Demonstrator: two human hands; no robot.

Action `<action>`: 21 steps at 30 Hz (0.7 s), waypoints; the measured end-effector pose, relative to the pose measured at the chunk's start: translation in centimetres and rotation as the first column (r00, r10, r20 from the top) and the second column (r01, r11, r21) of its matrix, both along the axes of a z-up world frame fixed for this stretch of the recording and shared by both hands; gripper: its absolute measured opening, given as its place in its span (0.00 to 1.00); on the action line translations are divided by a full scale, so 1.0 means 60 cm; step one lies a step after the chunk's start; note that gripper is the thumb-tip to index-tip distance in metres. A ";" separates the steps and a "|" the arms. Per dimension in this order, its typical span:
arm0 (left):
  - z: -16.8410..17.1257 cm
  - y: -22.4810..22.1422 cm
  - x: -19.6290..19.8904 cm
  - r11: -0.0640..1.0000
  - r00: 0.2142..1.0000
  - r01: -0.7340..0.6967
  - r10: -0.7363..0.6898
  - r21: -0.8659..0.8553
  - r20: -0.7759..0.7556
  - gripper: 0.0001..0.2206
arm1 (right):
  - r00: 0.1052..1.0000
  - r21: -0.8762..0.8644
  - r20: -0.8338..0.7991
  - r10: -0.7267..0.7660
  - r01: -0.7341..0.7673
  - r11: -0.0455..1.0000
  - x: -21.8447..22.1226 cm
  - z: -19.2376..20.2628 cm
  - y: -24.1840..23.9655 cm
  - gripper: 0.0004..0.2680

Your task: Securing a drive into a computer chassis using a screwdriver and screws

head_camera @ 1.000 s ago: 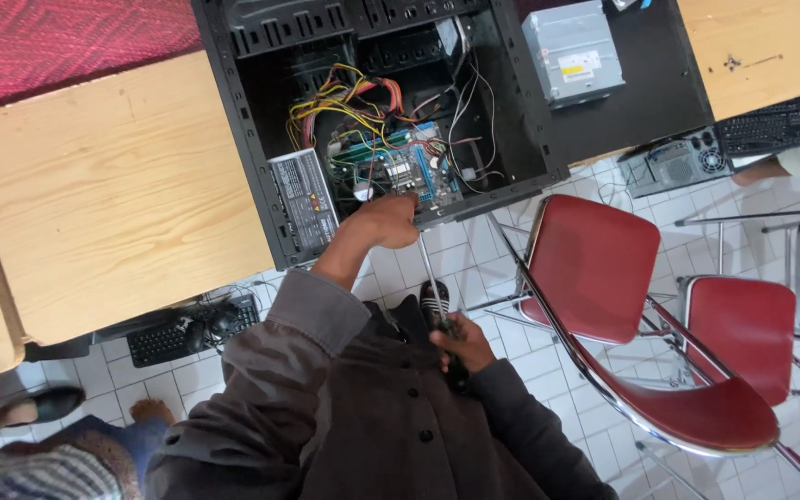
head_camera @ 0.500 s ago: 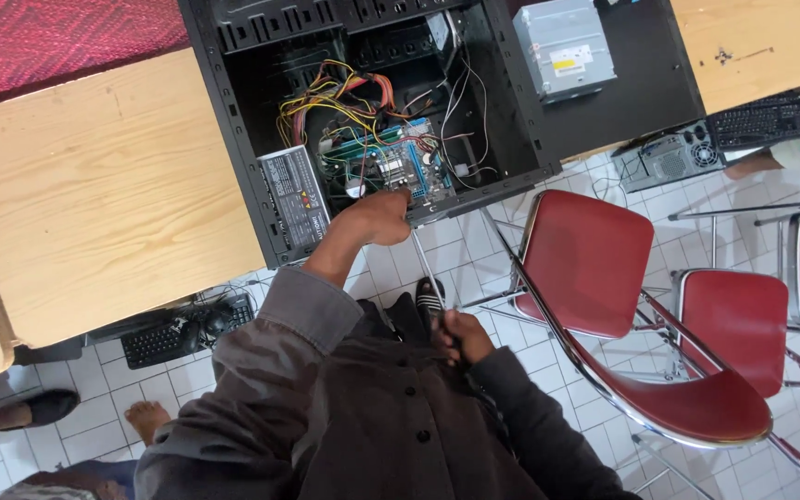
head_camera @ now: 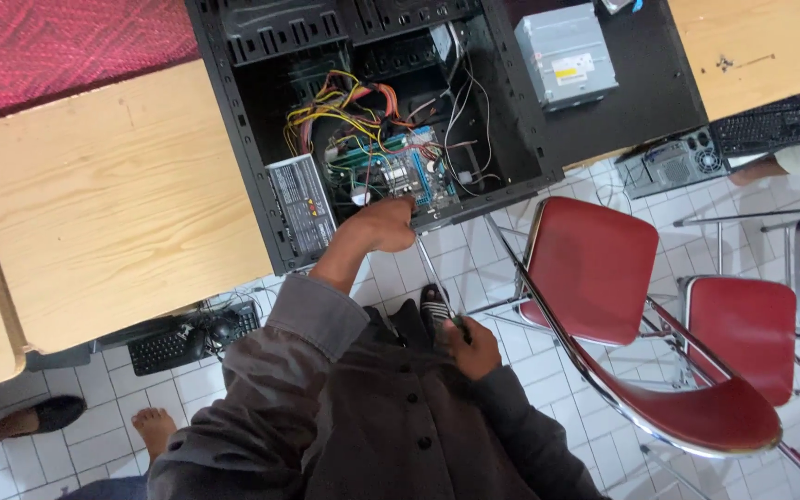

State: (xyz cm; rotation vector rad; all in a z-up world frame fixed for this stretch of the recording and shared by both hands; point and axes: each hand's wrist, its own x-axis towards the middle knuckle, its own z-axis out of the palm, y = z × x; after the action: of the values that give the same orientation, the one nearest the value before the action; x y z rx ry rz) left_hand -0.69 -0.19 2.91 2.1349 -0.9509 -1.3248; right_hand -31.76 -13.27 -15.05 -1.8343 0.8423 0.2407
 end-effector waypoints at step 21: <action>-0.088 -0.015 0.020 0.998 1.000 0.011 -0.010 -0.059 0.018 0.37 | 0.982 -0.280 -0.189 0.028 -0.081 0.957 -0.002 -0.014 -0.005 0.22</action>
State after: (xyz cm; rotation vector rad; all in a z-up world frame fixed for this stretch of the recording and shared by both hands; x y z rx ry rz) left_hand 0.49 -1.10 -2.39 2.1032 -0.9968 -1.2697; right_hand -31.88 -13.55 -15.91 -2.1328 0.9961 0.3417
